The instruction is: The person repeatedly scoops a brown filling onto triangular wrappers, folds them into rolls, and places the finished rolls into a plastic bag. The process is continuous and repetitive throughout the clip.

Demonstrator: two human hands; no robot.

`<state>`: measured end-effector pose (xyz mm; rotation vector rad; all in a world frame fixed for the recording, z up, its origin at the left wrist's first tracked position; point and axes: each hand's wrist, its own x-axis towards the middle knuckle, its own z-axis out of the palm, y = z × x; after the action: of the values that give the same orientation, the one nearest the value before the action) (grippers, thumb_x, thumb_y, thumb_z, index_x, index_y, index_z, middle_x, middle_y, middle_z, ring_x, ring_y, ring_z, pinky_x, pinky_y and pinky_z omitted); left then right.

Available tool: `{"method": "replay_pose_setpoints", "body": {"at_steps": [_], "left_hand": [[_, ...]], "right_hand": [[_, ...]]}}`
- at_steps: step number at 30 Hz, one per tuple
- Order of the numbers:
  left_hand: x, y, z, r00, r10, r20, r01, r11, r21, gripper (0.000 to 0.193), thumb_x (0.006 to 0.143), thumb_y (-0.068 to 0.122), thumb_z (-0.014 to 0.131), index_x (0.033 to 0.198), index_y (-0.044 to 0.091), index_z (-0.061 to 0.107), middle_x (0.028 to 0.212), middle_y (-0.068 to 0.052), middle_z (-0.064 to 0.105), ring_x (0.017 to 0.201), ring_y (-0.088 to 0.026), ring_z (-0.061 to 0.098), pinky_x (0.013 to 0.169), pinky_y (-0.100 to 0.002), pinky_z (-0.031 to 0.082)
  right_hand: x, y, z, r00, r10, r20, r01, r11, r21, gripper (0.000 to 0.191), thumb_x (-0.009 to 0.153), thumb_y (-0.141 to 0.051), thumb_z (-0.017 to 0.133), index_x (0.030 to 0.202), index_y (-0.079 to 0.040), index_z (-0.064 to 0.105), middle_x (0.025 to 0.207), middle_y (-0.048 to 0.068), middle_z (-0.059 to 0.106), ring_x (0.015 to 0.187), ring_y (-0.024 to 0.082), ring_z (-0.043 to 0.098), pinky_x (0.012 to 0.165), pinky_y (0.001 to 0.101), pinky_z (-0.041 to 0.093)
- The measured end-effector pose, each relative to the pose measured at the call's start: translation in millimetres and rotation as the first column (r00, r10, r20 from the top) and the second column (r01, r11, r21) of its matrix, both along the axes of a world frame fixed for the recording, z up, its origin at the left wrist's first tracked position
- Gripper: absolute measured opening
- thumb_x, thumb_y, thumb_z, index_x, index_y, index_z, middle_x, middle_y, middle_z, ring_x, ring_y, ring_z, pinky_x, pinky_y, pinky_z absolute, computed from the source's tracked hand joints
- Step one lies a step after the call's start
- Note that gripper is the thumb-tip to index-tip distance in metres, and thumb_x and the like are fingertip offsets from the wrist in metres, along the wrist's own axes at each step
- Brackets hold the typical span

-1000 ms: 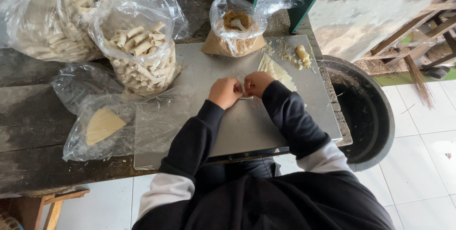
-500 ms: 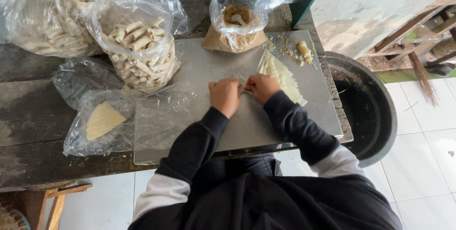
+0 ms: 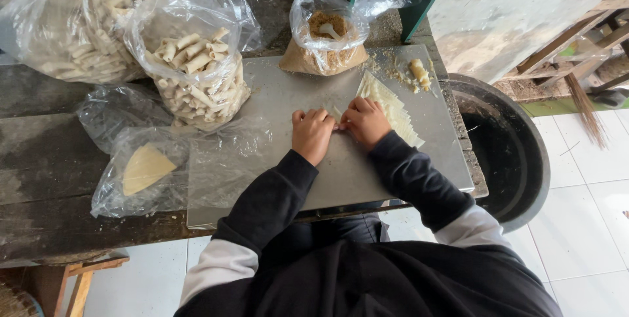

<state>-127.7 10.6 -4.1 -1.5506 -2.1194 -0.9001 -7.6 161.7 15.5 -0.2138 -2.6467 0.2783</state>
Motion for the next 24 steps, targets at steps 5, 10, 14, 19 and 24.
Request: {"method": "replay_pose_setpoints", "body": {"at_steps": [5, 10, 14, 19, 24], "left_hand": [[2, -2, 3, 0.999, 0.004, -0.043, -0.003, 0.999, 0.033, 0.009, 0.089, 0.017, 0.067, 0.08, 0.016, 0.069, 0.087, 0.002, 0.063, 0.091, -0.019, 0.061, 0.089, -0.042, 0.037], [19, -24, 11, 0.996, 0.014, -0.091, -0.017, 0.999, -0.035, 0.009, 0.085, 0.014, 0.064, 0.076, 0.017, 0.064, 0.085, 0.001, 0.059, 0.09, -0.019, 0.06, 0.088, -0.041, 0.038], [46, -56, 15, 0.997, 0.01, -0.08, -0.015, 0.998, -0.058, 0.007, 0.084, 0.014, 0.065, 0.078, 0.017, 0.067, 0.083, 0.001, 0.059, 0.088, -0.018, 0.06, 0.086, -0.041, 0.037], [68, -80, 18, 0.988, 0.101, 0.119, -0.104, 0.994, 0.02, 0.005, 0.087, 0.025, 0.073, 0.085, 0.021, 0.074, 0.085, 0.005, 0.062, 0.091, -0.019, 0.059, 0.085, -0.043, 0.035], [68, -75, 19, 0.898, 0.233, 0.373, -0.223, 0.972, -0.07, 0.017, 0.081, 0.034, 0.082, 0.076, 0.022, 0.072, 0.087, 0.006, 0.066, 0.094, -0.024, 0.058, 0.085, -0.05, 0.034]], "right_hand": [[3, -15, 3, 0.997, -0.072, -0.025, 0.071, 0.997, -0.015, 0.015, 0.077, -0.022, 0.08, 0.089, -0.016, 0.071, 0.1, 0.005, 0.06, 0.1, 0.028, 0.058, 0.087, 0.0421, 0.044], [21, -40, 5, 0.994, -0.112, -0.009, 0.112, 0.994, -0.015, 0.013, 0.077, -0.016, 0.077, 0.088, -0.016, 0.072, 0.097, 0.004, 0.06, 0.099, 0.028, 0.058, 0.086, 0.0418, 0.044], [47, -68, 8, 0.996, -0.088, -0.003, 0.088, 0.996, -0.02, 0.013, 0.076, -0.015, 0.077, 0.088, -0.016, 0.072, 0.095, 0.003, 0.059, 0.097, 0.026, 0.059, 0.086, 0.0409, 0.044], [66, -93, 6, 0.979, -0.2, -0.046, 0.189, 0.966, -0.174, 0.011, 0.079, -0.022, 0.08, 0.086, -0.016, 0.076, 0.09, 0.001, 0.058, 0.092, 0.023, 0.058, 0.085, 0.0395, 0.04], [65, -92, 6, 0.941, -0.335, 0.049, 0.325, 0.851, -0.412, 0.016, 0.076, -0.029, 0.084, 0.085, -0.017, 0.079, 0.09, 0.0, 0.058, 0.089, 0.02, 0.059, 0.087, 0.0404, 0.034]]}}
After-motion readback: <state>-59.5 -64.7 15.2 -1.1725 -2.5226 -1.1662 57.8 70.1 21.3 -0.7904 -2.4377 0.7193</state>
